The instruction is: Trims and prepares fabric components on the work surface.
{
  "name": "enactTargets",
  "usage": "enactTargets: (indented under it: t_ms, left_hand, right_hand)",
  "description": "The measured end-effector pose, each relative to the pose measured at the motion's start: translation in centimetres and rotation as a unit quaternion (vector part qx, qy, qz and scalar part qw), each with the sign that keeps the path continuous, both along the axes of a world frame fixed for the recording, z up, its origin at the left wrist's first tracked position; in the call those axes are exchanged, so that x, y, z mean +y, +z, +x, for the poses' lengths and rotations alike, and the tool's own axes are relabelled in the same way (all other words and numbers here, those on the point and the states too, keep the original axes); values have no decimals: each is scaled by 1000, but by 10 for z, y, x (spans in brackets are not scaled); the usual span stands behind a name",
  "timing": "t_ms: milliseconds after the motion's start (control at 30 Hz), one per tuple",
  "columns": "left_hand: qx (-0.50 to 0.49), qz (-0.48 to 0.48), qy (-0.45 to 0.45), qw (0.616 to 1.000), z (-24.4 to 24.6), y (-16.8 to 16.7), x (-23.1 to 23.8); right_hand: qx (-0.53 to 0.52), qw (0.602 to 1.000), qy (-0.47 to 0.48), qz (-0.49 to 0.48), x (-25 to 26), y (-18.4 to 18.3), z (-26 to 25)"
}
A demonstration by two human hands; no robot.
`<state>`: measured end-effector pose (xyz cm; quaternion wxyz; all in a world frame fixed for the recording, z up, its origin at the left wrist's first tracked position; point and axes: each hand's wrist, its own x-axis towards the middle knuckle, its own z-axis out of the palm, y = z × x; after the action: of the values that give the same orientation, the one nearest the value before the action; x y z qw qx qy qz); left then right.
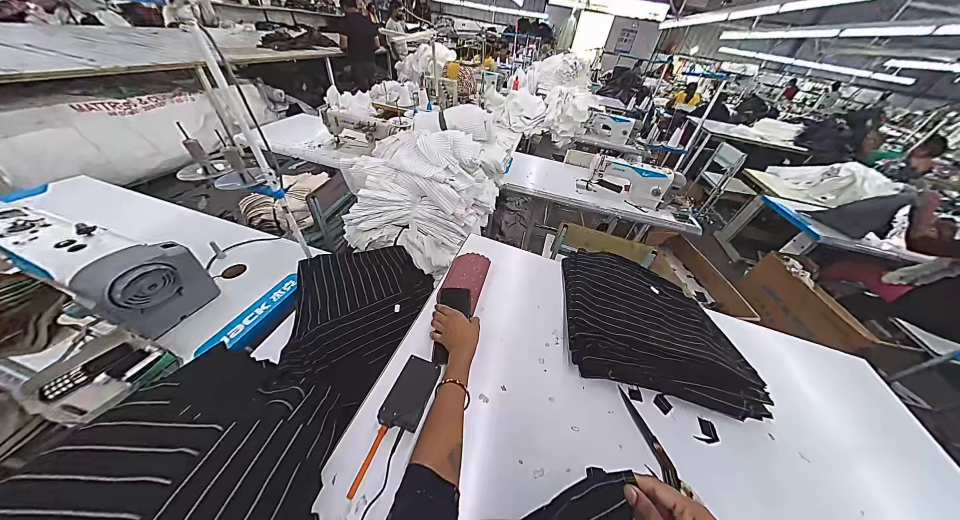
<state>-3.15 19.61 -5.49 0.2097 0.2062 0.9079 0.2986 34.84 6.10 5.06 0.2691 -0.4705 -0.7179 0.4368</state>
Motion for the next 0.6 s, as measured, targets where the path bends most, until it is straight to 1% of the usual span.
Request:
enactTargets:
  t_ms: [133, 233, 267, 300, 367, 400, 433, 467, 500, 533, 600]
  left_hand:
    - [-52, 2, -36, 998, -13, 11, -7]
    - [-122, 54, -46, 990, -33, 17, -21]
    - [-130, 70, -42, 988, -38, 19, -27]
    - [-127, 82, -40, 988, -40, 22, -33]
    - [-82, 122, -57, 987, -30, 30, -48]
    - [-58, 161, -84, 982, -16, 34, -57]
    - [-49, 203, -132, 969, 2, 38, -65]
    - [-65, 237, -191, 950, 27, 44, -75]
    - [-107, 263, -260, 923, 57, 53, -89]
    - [-168, 285, -341, 880, 87, 60, -105]
    - [-293, 325, -480, 760, 140, 70, -133]
  right_hand:
    - [4, 1000, -15, -2, -4, -2, -3]
    - [13, 999, -40, -18, -9, -2, -1]
    - [20, 999, -47, -19, -11, -3, 1]
    - [26, 998, -53, -18, -12, -6, 2]
    - [30, 997, -63, -19, -14, -11, 4]
    - [31, 997, -68, -21, -14, -13, 4]
    - [34, 997, -72, -21, -15, -14, 4]
    - [35, 997, -72, -21, -15, -14, 3]
    - [37, 997, -69, -17, -15, -14, 1]
    - [40, 997, -63, -11, -16, -13, 0]
    - [53, 998, -44, 1, -16, -9, -3]
